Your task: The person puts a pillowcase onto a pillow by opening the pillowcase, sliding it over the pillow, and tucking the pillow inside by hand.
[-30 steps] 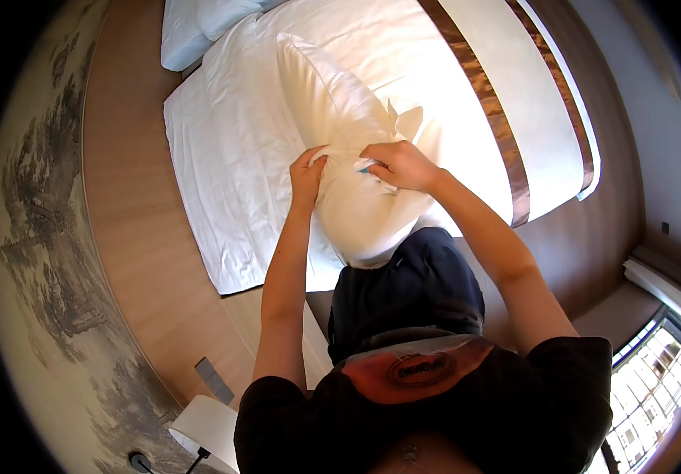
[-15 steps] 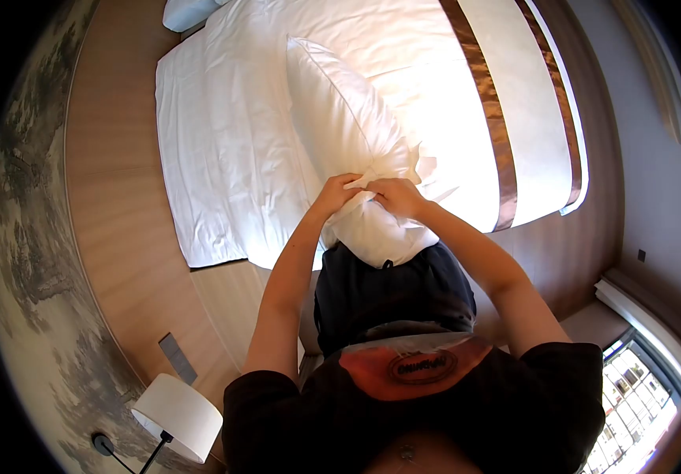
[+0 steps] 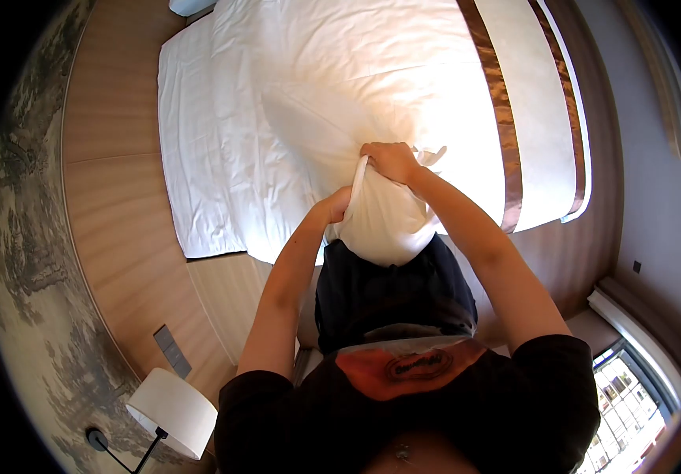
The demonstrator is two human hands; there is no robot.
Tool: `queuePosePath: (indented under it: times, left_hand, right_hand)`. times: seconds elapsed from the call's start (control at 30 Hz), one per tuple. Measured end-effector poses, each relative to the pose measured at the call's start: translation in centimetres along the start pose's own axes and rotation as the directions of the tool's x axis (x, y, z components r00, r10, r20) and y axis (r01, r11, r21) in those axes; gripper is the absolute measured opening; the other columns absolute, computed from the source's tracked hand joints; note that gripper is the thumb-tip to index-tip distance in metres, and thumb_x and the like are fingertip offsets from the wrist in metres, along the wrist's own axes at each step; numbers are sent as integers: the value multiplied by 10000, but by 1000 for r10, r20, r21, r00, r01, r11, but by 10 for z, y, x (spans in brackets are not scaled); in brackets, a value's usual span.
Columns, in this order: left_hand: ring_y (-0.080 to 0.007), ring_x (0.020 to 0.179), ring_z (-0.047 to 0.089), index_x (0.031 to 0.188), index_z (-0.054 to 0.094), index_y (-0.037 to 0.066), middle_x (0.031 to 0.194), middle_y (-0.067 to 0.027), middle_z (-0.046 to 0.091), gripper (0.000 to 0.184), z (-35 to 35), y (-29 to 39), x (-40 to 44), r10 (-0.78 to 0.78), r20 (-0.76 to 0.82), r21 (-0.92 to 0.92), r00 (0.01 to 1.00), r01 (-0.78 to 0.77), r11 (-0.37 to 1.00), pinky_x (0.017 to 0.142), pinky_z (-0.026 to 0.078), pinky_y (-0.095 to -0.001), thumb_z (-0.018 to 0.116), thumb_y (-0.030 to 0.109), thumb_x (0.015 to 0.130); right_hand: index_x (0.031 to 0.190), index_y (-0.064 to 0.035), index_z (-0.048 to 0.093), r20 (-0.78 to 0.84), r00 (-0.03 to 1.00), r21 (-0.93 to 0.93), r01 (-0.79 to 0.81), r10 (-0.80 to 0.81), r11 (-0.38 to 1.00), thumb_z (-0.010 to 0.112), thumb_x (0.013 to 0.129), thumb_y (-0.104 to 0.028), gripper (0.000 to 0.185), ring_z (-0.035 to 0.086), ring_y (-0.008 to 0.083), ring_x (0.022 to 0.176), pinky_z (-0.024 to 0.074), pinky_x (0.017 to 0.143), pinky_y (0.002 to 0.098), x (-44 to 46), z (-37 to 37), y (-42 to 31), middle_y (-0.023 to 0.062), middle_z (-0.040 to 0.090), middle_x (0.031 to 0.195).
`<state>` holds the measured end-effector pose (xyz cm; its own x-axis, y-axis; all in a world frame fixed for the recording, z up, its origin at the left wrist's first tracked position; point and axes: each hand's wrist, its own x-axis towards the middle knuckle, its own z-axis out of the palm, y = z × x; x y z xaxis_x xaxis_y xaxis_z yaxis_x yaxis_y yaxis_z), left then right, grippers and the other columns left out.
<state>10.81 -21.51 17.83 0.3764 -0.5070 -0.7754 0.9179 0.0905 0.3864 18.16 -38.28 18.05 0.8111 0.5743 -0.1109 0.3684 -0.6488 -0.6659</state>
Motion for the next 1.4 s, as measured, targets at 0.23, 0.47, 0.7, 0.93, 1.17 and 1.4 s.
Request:
queuePosePath:
  times: [0.23, 0.47, 0.7, 0.93, 1.17, 1.4]
  left_hand:
    - [-164, 989, 537, 1097, 542, 24, 1083, -57, 577, 357, -36, -26, 0, 437, -41, 316, 899, -403, 859, 878, 416, -308, 483, 326, 915]
    - [-234, 963, 497, 1005, 568, 18, 1051, -104, 551, 399, -64, -62, 16, 668, 5, 892, 744, -305, 333, 842, 416, -317, 695, 278, 730]
    - [-310, 1071, 475, 1187, 492, 48, 1133, -147, 527, 678, -53, -78, 37, 388, -89, 978, 917, 7, 207, 904, 406, -399, 753, 337, 632]
    - [-309, 1085, 496, 1284, 385, 90, 1141, -133, 536, 808, -15, -109, 56, 765, -331, 942, 552, 232, 241, 909, 395, -505, 778, 264, 600]
    - [-350, 923, 561, 1102, 548, 40, 983, -182, 585, 346, -13, -119, 88, 675, -238, 942, 699, -3, 335, 804, 450, -436, 534, 64, 758]
    - [-332, 797, 581, 889, 624, 11, 858, -169, 624, 151, -23, -45, 46, 777, -35, 922, 629, -280, 268, 710, 456, -387, 536, 98, 803]
  right_hand:
    - [857, -81, 520, 182, 957, 128, -253, 228, 959, 630, 733, -263, 246, 578, 260, 771, 443, 691, 351, 3, -27, 32, 95, 602, 795]
    - [954, -54, 571, 55, 956, 100, -292, 288, 951, 611, 745, -181, 247, 551, 264, 893, 435, 787, 350, -29, -48, 76, 107, 570, 954]
    - [988, -68, 588, -10, 974, -204, 219, -225, 954, 581, 722, -96, 267, 542, 295, 935, 433, 809, 375, -45, -60, 80, 106, 572, 991]
    - [1184, -82, 492, 309, 901, -278, 392, -305, 877, 702, 670, -358, 620, 458, 294, 1103, 330, 951, 395, -58, -33, 29, 121, 505, 1172]
    - [984, -72, 585, 640, 768, -293, 289, -38, 911, 651, 714, -308, 364, 548, 296, 994, 429, 822, 404, -52, 9, 79, 106, 583, 1043]
    - [873, -59, 648, 329, 935, 66, -166, 136, 984, 629, 757, -132, 139, 595, 232, 708, 451, 677, 322, -39, -49, 77, 121, 630, 752]
